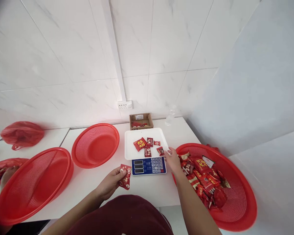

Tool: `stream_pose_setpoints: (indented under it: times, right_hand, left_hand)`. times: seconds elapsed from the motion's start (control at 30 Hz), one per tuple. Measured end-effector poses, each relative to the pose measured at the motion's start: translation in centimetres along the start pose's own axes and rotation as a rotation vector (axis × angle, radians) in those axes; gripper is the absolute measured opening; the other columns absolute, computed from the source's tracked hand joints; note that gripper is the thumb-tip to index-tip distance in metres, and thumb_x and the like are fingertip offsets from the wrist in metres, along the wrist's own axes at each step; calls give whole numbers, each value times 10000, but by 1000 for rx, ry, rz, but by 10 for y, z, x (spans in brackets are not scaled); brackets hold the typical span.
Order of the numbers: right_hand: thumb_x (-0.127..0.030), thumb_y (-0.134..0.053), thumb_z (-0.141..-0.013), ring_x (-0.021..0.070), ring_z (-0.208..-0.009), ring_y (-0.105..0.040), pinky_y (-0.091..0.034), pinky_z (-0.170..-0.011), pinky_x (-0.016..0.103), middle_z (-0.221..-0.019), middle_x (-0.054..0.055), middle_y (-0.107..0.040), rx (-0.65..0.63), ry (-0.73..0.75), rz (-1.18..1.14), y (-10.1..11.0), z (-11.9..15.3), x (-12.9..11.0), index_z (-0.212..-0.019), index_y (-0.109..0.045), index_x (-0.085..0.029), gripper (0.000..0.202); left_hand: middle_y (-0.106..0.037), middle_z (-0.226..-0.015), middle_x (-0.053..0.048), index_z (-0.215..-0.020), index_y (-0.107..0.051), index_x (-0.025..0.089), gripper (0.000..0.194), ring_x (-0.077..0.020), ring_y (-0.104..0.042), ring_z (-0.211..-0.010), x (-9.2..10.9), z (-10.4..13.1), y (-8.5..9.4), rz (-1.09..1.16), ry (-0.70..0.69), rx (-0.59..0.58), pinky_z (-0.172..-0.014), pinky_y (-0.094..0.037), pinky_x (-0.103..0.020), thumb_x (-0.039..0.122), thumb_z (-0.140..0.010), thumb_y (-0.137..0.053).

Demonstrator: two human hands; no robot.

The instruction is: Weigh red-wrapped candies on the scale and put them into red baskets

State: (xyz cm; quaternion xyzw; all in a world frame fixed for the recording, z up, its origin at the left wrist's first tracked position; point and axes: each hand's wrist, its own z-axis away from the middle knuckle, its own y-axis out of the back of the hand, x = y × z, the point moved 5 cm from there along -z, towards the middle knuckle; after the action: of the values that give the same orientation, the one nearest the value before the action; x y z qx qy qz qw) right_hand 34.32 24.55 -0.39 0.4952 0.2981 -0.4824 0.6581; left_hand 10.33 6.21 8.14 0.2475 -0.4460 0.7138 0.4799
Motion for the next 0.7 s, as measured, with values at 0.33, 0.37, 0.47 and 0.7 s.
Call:
stream_pose_setpoints:
  times: [0.33,0.37,0.47,0.7]
  right_hand:
    - [-569,-486,-806,179,-790,-606,-462,-690,305,-867,47,-664,-751,145,93,-61,118,-19,-909,-594,-187,410]
    - [-579,-481,-810,169,-763,-590,-453,-680,298,-825,37,-654,-850,164,93,-68,136,-22,-873,-592,-181,418]
    - [-600,-471,-812,161,-751,-557,-443,-703,303,-805,32,-640,-942,221,73,-81,171,-29,-860,-598,-165,456]
    - [-581,-437,-829,150,-675,-507,-419,-659,293,-699,5,-586,-733,236,27,-74,178,-31,-745,-563,-187,422]
  left_hand:
    - [-618,-835,-14,-972,-545,157,421,-130,-562,-744,-18,1,10,-304,-2,-45,-698,-444,-283,380,-676,-744]
    - [-622,-843,-15,-981,-533,161,413,-133,-569,-755,-19,2,8,-346,-1,-74,-702,-440,-282,358,-681,-737]
    - [-626,-819,-2,-984,-475,178,425,-130,-586,-722,-21,4,-2,-372,45,-175,-682,-439,-282,326,-677,-728]
    - [-619,-764,7,-869,-508,170,313,-135,-573,-716,-20,1,-10,-654,89,-190,-657,-417,-264,401,-725,-664]
